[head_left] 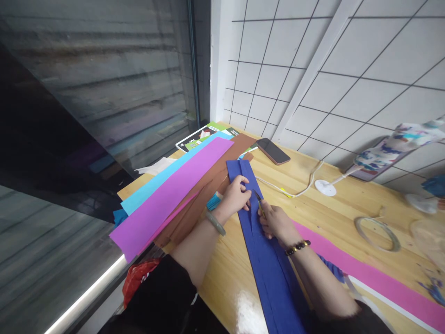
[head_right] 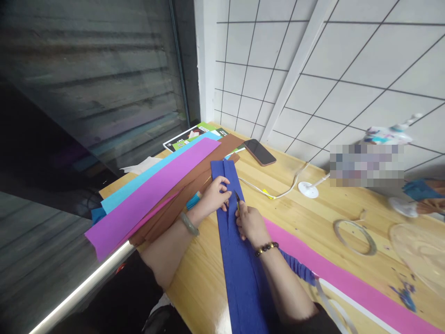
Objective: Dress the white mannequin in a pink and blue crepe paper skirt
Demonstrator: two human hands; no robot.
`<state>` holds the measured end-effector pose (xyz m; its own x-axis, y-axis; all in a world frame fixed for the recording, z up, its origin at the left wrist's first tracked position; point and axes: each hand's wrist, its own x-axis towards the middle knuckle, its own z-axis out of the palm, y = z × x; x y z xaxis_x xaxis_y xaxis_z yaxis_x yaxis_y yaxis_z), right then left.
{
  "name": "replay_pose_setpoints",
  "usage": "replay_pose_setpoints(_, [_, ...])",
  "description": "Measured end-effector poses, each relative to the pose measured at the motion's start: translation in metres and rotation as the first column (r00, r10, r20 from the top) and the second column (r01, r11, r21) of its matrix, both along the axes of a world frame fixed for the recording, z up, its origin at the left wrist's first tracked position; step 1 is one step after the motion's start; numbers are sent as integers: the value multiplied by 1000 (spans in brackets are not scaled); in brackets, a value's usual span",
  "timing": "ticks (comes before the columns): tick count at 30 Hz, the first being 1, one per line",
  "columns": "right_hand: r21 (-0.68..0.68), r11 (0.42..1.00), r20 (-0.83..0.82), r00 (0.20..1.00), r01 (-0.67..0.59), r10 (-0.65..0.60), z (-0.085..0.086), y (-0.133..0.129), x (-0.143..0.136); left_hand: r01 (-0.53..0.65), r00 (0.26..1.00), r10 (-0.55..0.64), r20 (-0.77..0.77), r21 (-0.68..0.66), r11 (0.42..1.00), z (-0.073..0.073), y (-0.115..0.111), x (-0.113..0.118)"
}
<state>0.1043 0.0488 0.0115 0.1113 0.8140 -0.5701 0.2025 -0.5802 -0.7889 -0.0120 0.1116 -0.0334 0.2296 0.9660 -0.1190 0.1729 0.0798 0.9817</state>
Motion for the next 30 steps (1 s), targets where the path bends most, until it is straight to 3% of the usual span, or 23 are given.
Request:
replay_pose_setpoints(11, [2, 1000, -23, 1000, -7, 7, 5, -4, 2, 22, 1000, -22, -17, -47, 999, 8, -3, -1])
replay_pose_setpoints(21, [39, 999, -19, 999, -36, 36, 8, 14, 1, 5, 1000, -5, 4, -24, 1000, 3, -3, 0])
replay_pose_setpoints(30, [47, 998, -4, 999, -48, 48, 6, 21, -1, -9, 998, 12, 63, -48, 999, 11, -6, 0])
